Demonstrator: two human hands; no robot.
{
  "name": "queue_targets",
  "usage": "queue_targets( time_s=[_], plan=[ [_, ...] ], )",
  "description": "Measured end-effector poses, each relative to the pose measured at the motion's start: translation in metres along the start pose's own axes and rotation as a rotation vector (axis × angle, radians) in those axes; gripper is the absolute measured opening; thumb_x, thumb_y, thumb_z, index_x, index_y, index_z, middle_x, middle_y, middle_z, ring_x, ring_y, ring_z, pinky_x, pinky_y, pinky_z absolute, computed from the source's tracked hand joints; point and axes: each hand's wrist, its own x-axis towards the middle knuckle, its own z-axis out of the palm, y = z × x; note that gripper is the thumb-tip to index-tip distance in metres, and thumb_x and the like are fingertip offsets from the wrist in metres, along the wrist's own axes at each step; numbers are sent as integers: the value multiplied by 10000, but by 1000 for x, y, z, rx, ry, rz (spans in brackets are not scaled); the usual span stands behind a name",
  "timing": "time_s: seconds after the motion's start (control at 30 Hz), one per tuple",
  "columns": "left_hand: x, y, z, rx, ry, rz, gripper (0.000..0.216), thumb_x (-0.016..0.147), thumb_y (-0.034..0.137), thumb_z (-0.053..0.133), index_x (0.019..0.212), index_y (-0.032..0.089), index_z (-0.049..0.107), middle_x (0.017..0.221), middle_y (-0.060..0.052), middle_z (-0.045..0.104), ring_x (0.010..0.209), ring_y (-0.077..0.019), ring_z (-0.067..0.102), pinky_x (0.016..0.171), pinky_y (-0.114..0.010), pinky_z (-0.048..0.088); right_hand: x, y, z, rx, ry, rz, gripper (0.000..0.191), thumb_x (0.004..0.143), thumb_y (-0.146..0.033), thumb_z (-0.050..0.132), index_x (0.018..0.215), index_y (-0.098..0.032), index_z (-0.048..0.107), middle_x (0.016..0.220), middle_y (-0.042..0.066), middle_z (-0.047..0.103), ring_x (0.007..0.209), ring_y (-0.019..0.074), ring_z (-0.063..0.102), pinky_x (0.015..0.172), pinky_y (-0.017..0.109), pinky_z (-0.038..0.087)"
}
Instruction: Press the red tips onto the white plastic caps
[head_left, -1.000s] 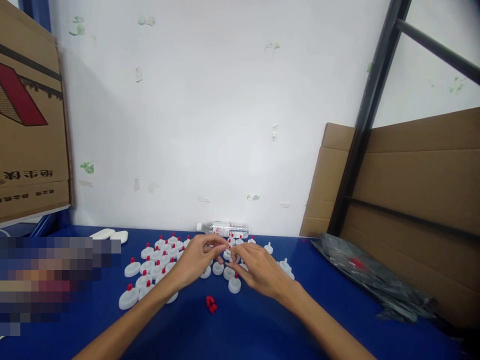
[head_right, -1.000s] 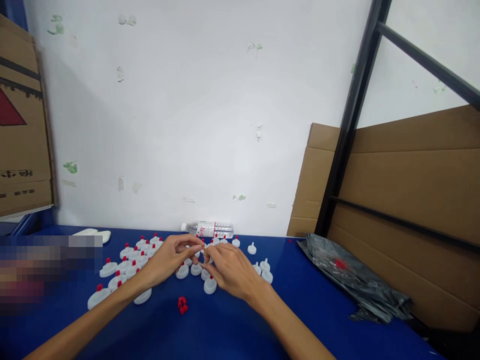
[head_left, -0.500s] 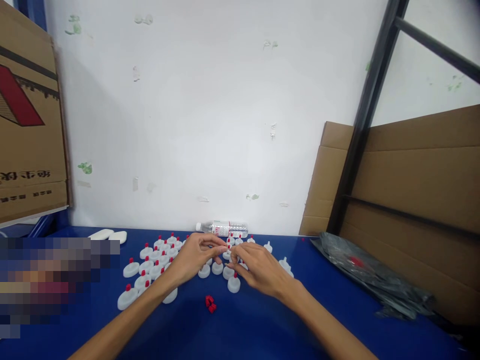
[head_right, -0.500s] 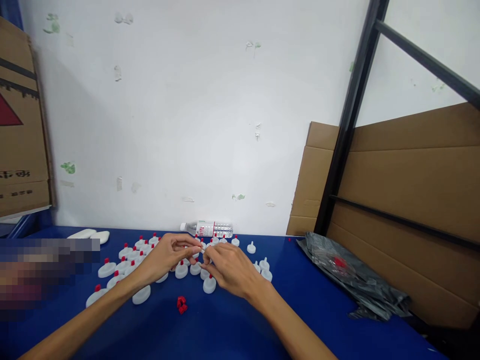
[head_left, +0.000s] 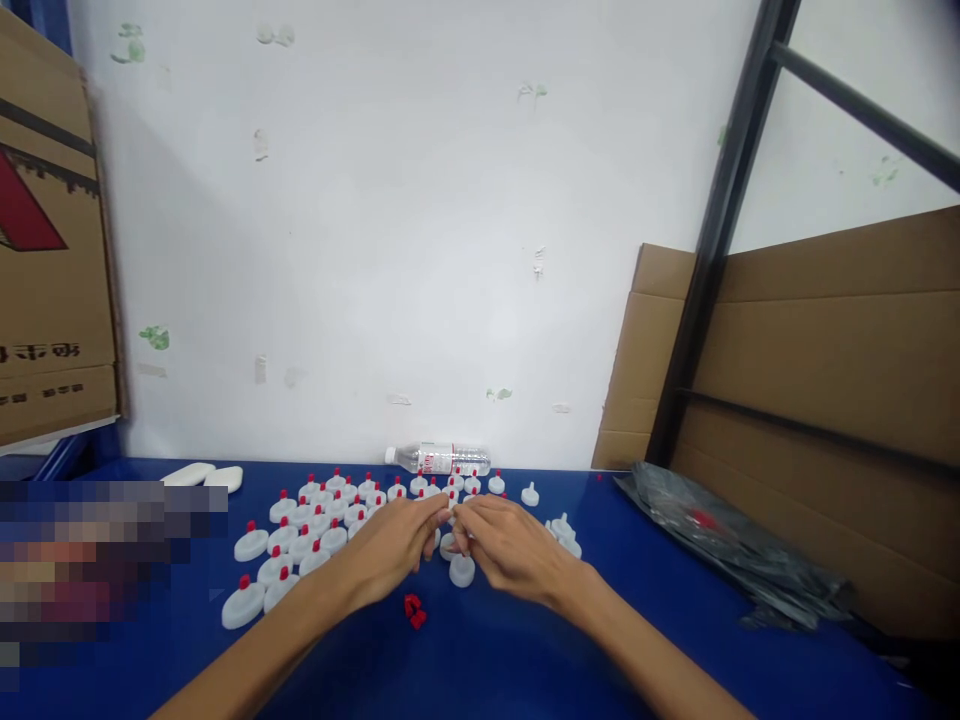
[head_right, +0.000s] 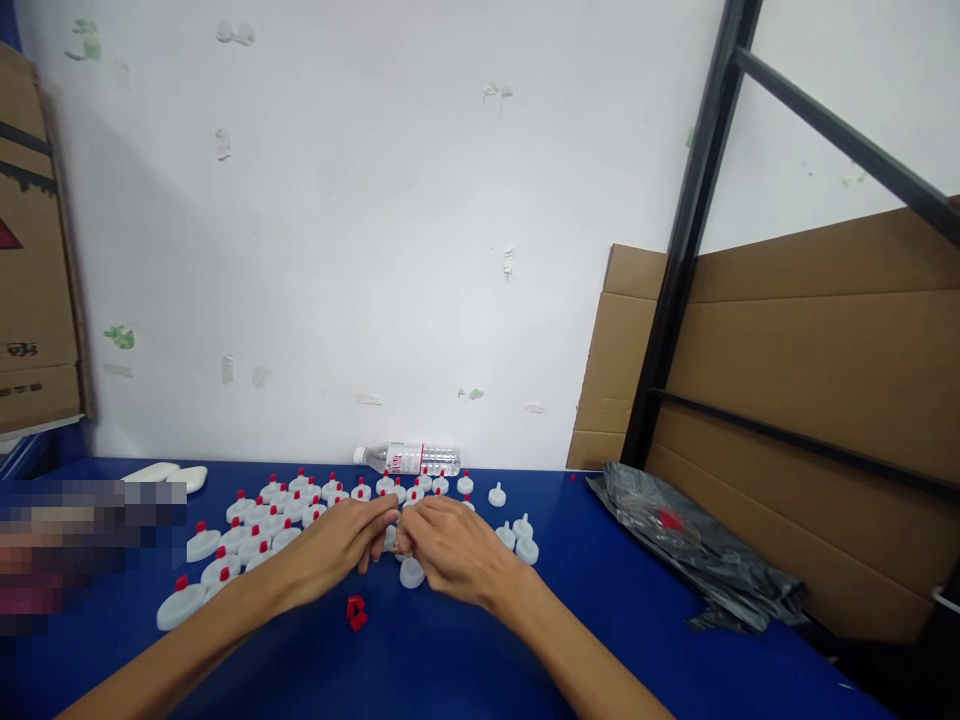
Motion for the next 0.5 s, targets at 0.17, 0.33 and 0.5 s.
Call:
queue_targets(
  time_s=[0.17,0.33,0.5],
  plan=[
    [1,7,4,-26,0,-59,434,1010,500,195,776,232,443,550,39,581,452,-138,552,519,-251,374,0,-1,3,49,25,2,235,829,-4,401,866,-224,475,847,19,573,797,156,538,766,268,443],
    [1,15,0,94,23,-60,430,1017,443,181,744,233,437,513,30,539,498,-167,531,552,-273,341,1,-2,4,63,22,-18,223,873,-13,395,843,-218,478,839,21,582,822,160,543,799,279,443],
    [2,13,-9,169,61,-34,480,1017,493,153,811,233,500,597,19,572,585,-178,540,592,-281,324,8,0,-5,133,62,132,129,947,-144,526,1040,-232,539,972,21,642,902,161,591,805,279,470]
  ],
)
